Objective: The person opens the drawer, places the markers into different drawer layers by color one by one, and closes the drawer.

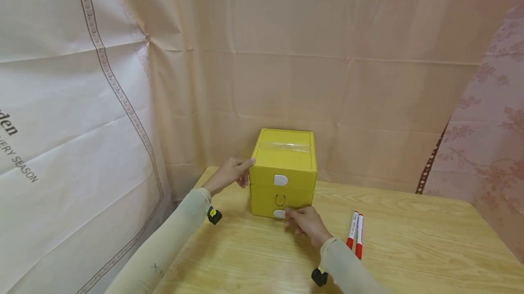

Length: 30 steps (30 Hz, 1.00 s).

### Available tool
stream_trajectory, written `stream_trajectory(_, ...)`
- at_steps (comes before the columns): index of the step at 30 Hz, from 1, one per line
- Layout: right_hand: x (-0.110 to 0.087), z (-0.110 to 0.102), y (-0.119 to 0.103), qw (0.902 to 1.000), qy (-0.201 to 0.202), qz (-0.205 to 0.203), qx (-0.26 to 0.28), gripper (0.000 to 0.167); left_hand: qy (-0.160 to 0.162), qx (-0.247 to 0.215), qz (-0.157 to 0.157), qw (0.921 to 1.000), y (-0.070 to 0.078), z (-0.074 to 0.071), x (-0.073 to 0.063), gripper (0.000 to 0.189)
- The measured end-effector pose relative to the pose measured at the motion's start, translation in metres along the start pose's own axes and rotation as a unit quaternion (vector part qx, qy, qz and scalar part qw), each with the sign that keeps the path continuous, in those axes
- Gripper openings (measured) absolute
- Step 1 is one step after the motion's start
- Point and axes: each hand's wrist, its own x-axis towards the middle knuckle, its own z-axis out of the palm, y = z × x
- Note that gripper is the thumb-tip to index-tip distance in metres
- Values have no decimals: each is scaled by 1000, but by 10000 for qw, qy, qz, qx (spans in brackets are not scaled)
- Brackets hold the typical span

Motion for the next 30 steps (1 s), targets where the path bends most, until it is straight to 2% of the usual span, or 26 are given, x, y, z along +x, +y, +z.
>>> stream_trajectory(4,3,0,4,9999,12,138,49,44,-5,-35,-63,10000,0,1,2,66)
stream_trajectory(11,5,3,8,9999,-74,106,36,45,47,-122,-205,9997,0,1,2,69)
stream_trajectory(30,11,6,13,9973,-346,342,558,51,0,-157,-137,9998,2,0,1,69)
